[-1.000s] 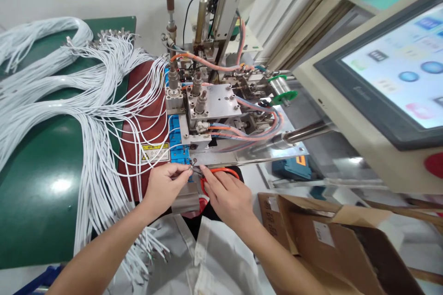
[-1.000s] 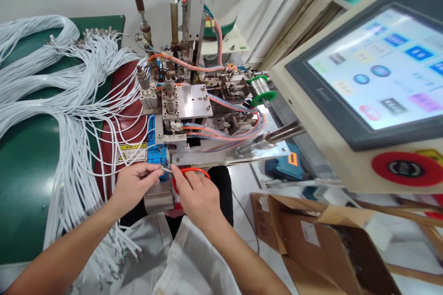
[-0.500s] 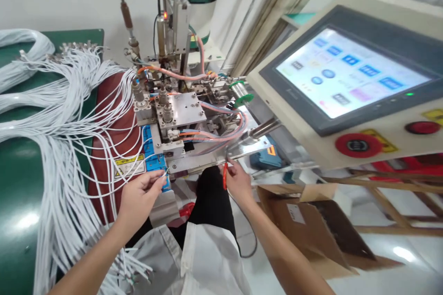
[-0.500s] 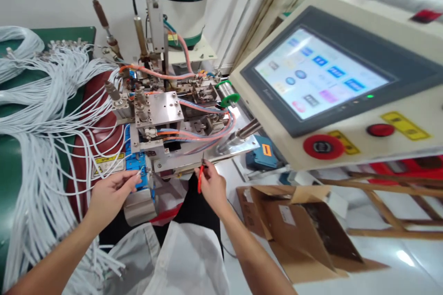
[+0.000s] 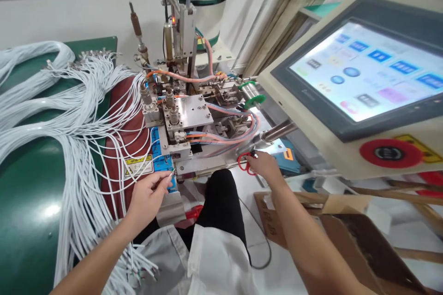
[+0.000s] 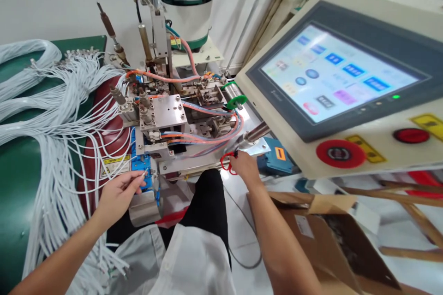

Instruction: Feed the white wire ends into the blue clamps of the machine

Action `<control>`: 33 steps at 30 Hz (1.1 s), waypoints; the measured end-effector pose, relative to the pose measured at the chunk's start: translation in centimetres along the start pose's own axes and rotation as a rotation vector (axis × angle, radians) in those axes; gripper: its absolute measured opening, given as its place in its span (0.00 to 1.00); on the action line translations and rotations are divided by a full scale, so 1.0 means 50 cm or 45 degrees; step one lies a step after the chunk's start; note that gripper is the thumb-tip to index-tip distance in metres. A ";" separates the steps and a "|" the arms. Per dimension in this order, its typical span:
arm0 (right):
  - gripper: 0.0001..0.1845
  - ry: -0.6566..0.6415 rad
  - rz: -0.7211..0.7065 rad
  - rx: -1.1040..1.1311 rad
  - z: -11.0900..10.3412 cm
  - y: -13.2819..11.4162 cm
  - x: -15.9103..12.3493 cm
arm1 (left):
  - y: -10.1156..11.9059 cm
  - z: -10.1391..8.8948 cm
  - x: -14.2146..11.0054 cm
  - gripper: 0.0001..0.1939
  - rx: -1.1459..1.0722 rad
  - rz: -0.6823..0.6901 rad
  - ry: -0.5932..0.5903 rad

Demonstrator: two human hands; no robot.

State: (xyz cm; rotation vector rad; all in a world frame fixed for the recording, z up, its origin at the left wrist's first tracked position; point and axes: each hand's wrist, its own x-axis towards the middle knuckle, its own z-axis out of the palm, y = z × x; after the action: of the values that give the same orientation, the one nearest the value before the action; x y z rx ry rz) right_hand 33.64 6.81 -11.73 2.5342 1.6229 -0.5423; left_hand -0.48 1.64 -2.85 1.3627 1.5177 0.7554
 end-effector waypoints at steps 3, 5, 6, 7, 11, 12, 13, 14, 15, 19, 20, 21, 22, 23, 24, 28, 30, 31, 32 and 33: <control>0.19 -0.011 0.005 -0.026 -0.001 0.003 -0.001 | 0.001 0.000 0.000 0.14 0.013 -0.002 -0.022; 0.20 -0.003 0.006 -0.038 -0.012 0.003 0.007 | 0.002 0.000 -0.001 0.13 0.013 0.007 -0.037; 0.20 0.006 0.009 -0.044 -0.018 0.002 0.014 | 0.002 0.000 -0.001 0.13 0.012 0.017 -0.043; 0.21 0.017 0.013 -0.051 -0.024 0.001 0.022 | 0.002 0.000 -0.001 0.13 0.012 0.029 -0.050; 0.20 0.046 0.022 -0.064 -0.031 -0.007 0.042 | -0.001 -0.003 -0.001 0.13 0.016 0.065 -0.087; 0.20 0.051 0.023 -0.063 -0.028 -0.009 0.042 | -0.003 -0.004 -0.001 0.13 0.017 0.063 -0.093; 0.21 0.062 0.026 -0.063 -0.024 -0.011 0.040 | -0.004 -0.005 -0.001 0.13 0.017 0.059 -0.095; 0.21 0.079 0.031 -0.063 -0.020 -0.013 0.036 | -0.005 -0.005 -0.001 0.13 0.017 0.055 -0.093; 0.22 0.100 0.030 -0.065 -0.015 -0.014 0.031 | -0.005 -0.006 -0.001 0.13 0.016 0.052 -0.091; 0.20 0.151 0.020 -0.068 -0.003 -0.018 0.012 | -0.007 -0.007 0.002 0.13 0.000 0.042 -0.084; 0.19 0.157 0.009 -0.067 -0.002 -0.020 0.007 | -0.007 -0.007 0.002 0.13 -0.005 0.041 -0.084; 0.18 0.165 -0.005 -0.067 0.001 -0.023 0.001 | -0.007 -0.006 0.003 0.13 -0.008 0.039 -0.085; 0.17 0.177 -0.021 -0.067 0.003 -0.027 -0.007 | -0.008 -0.006 0.004 0.14 -0.007 0.038 -0.088; 0.16 0.196 -0.038 -0.068 0.008 -0.032 -0.015 | -0.008 -0.005 0.004 0.14 -0.005 0.036 -0.090; 0.16 0.219 -0.059 -0.069 0.013 -0.038 -0.025 | -0.008 -0.005 0.004 0.14 0.001 0.032 -0.091; 0.17 0.344 -0.142 -0.063 0.039 -0.066 -0.059 | -0.007 -0.003 0.003 0.14 0.019 0.020 -0.094; 0.17 0.382 -0.162 -0.049 0.044 -0.071 -0.059 | -0.004 -0.002 0.002 0.14 0.018 0.025 -0.092; 0.16 0.395 -0.168 -0.039 0.042 -0.070 -0.053 | -0.002 -0.002 0.002 0.14 0.021 0.031 -0.091; 0.16 0.408 -0.175 -0.028 0.038 -0.067 -0.046 | 0.000 -0.002 0.002 0.14 0.029 0.040 -0.092; 0.15 0.421 -0.189 -0.014 0.032 -0.065 -0.038 | 0.001 -0.003 0.001 0.14 0.039 0.052 -0.095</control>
State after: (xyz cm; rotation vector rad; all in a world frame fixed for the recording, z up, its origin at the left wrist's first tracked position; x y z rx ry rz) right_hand 29.61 6.15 -12.20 2.6181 1.9231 -0.1244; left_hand -0.60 1.73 -2.74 1.4328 1.4525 0.7013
